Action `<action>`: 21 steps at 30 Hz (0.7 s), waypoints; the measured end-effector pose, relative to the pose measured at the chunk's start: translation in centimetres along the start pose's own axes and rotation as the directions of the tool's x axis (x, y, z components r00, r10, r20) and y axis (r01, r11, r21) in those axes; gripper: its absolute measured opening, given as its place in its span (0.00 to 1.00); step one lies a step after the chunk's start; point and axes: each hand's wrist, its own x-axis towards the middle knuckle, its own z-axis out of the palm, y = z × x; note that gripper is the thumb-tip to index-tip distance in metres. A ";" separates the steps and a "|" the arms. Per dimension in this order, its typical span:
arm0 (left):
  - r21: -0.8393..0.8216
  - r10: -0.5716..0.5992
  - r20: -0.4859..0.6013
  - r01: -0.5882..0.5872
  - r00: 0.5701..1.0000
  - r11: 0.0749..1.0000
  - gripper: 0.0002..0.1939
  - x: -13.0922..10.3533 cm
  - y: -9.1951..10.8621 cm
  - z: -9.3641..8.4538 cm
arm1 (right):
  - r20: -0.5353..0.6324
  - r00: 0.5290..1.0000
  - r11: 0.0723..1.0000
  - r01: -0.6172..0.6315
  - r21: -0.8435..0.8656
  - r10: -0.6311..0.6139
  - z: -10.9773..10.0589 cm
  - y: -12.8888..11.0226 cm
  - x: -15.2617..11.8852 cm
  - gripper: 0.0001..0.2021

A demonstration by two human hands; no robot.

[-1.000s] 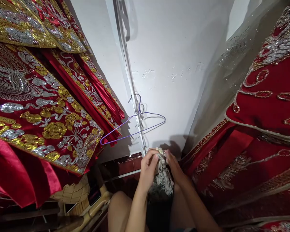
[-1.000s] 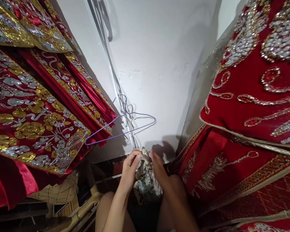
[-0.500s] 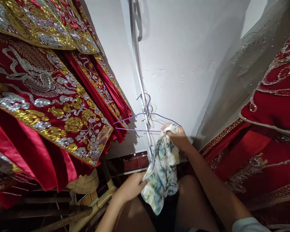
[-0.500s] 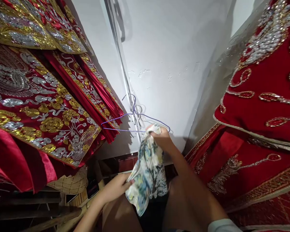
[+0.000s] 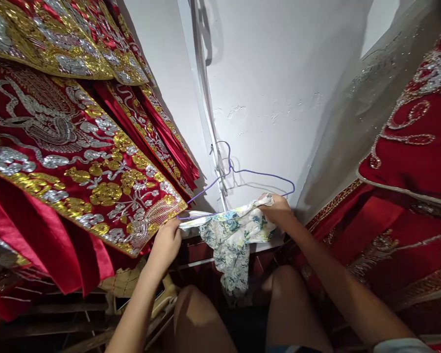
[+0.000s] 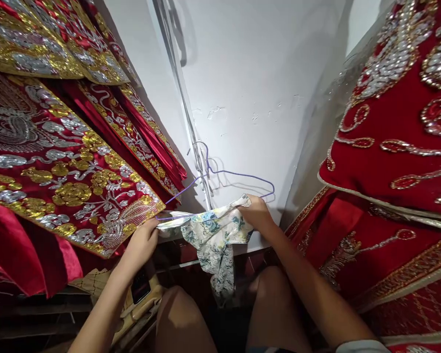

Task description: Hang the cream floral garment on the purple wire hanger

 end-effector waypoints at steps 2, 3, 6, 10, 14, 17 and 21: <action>-0.052 0.006 -0.019 -0.007 1.000 0.999 0.16 0.5 0.6 0.5 | -0.051 0.999 0.999 0.010 -0.030 -0.011 -0.8 -0.4 -0.4 0.06; -0.081 0.013 -0.034 -0.016 0.999 0.997 0.16 0.7 0.8 0.7 | -0.080 0.997 0.998 0.019 -0.056 -0.024 -1.0 -0.5 -0.5 0.06; -0.134 -0.006 -0.106 -0.008 0.994 0.991 0.19 0.8 1.3 1.4 | -0.112 0.992 0.994 0.038 -0.105 -0.050 -1.6 -0.9 -0.9 0.05; -0.145 -0.045 -0.232 0.012 0.972 0.989 0.16 0.8 2.1 0.4 | -0.061 0.996 0.994 0.065 -0.093 -0.071 -1.9 -1.2 -1.4 0.06; -0.175 -0.024 -0.343 -0.038 0.939 0.984 0.12 1.8 4.1 -1.7 | -0.040 0.988 0.977 0.142 -0.160 -0.150 -1.3 -1.1 -1.7 0.05; -0.225 0.006 -0.268 -0.069 0.963 0.972 0.12 3.3 5.4 -2.2 | -0.001 0.984 0.973 0.174 -0.150 -0.176 -0.4 -0.9 -2.2 0.03; -0.266 0.079 -0.127 -0.111 0.989 0.958 0.16 5.0 5.8 -1.4 | 0.039 0.964 0.965 0.262 -0.001 -0.261 -0.4 -0.5 -3.3 0.07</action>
